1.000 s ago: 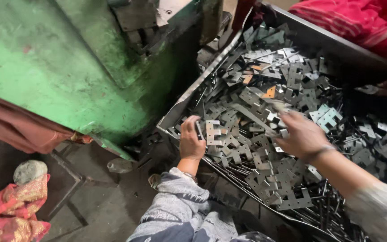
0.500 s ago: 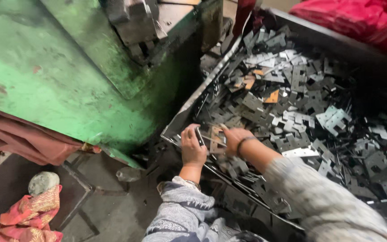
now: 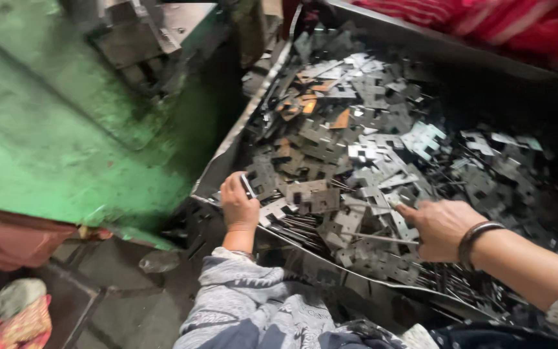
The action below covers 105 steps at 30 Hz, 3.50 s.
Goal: The person sorts through a bin of metal brackets and rods by hand, picking up individual brackets and placing them onto a pile on the right.
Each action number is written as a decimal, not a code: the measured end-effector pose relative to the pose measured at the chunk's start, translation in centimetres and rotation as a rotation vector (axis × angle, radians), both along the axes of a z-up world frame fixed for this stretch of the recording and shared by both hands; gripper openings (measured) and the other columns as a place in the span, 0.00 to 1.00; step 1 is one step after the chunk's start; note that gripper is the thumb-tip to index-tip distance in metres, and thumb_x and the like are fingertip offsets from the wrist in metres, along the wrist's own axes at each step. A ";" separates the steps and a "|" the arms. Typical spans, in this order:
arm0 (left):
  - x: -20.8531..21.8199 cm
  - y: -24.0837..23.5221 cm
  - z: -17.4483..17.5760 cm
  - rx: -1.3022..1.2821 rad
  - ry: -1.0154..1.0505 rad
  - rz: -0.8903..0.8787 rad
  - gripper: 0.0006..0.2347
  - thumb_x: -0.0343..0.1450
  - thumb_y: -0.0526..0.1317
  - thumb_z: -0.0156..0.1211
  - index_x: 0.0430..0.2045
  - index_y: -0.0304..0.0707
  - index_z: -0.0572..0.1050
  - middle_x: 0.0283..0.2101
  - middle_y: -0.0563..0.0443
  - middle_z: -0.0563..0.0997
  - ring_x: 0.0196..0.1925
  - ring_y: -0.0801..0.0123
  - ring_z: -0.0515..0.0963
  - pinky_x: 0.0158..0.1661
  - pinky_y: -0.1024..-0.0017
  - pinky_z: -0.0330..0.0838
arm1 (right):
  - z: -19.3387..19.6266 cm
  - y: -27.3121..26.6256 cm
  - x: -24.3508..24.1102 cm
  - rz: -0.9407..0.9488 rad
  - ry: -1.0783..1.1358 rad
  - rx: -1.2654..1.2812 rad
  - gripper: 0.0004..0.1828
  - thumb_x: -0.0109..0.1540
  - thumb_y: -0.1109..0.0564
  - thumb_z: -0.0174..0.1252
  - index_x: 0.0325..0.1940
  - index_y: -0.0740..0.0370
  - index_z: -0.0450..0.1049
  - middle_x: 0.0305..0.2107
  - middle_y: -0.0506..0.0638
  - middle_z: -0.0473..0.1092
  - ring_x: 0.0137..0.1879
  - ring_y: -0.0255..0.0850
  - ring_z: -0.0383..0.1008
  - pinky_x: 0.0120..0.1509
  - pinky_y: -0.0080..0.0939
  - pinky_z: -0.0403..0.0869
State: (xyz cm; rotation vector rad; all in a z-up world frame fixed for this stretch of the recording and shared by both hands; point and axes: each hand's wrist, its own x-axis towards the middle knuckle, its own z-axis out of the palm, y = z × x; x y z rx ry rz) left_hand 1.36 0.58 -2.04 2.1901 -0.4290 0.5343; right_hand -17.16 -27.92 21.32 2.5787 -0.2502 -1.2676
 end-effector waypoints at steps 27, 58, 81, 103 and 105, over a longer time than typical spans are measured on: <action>-0.2 1.2 -0.4 0.254 0.070 -0.043 0.16 0.62 0.31 0.61 0.44 0.39 0.77 0.47 0.40 0.80 0.50 0.44 0.77 0.50 0.53 0.73 | -14.5 -25.2 -22.5 -1.285 -1.260 0.532 0.31 0.55 0.51 0.69 0.60 0.66 0.76 0.34 0.50 0.72 0.33 0.36 0.67 0.36 0.40 0.68; 0.6 1.7 -3.1 0.311 0.022 0.003 0.03 0.75 0.33 0.61 0.36 0.44 0.79 0.41 0.48 0.81 0.44 0.52 0.81 0.45 0.59 0.75 | -18.1 -23.7 -26.3 -1.252 -0.608 0.273 0.26 0.55 0.44 0.60 0.47 0.67 0.82 0.39 0.61 0.81 0.48 0.52 0.81 0.56 0.48 0.74; 2.1 2.2 -5.1 0.323 -0.029 -0.070 0.07 0.67 0.34 0.64 0.37 0.45 0.80 0.42 0.47 0.82 0.45 0.51 0.81 0.46 0.59 0.75 | -11.7 -14.0 -12.0 -0.168 -1.219 0.724 0.23 0.48 0.67 0.59 0.47 0.62 0.75 0.44 0.58 0.73 0.54 0.55 0.73 0.59 0.52 0.74; 3.6 -1.0 -4.9 0.304 0.003 -0.127 0.09 0.67 0.30 0.58 0.38 0.41 0.80 0.42 0.45 0.81 0.44 0.55 0.81 0.48 0.63 0.76 | -24.0 -25.1 -27.2 -0.789 -1.474 -0.090 0.13 0.55 0.53 0.61 0.44 0.55 0.76 0.40 0.55 0.74 0.47 0.57 0.75 0.49 0.54 0.74; 3.7 -0.6 -5.2 0.295 0.004 -0.145 0.09 0.67 0.30 0.57 0.38 0.41 0.80 0.42 0.45 0.81 0.44 0.55 0.81 0.48 0.64 0.76 | -22.9 -23.5 -25.2 -0.765 -1.596 -0.076 0.15 0.54 0.53 0.61 0.44 0.57 0.76 0.43 0.56 0.75 0.47 0.57 0.76 0.50 0.52 0.75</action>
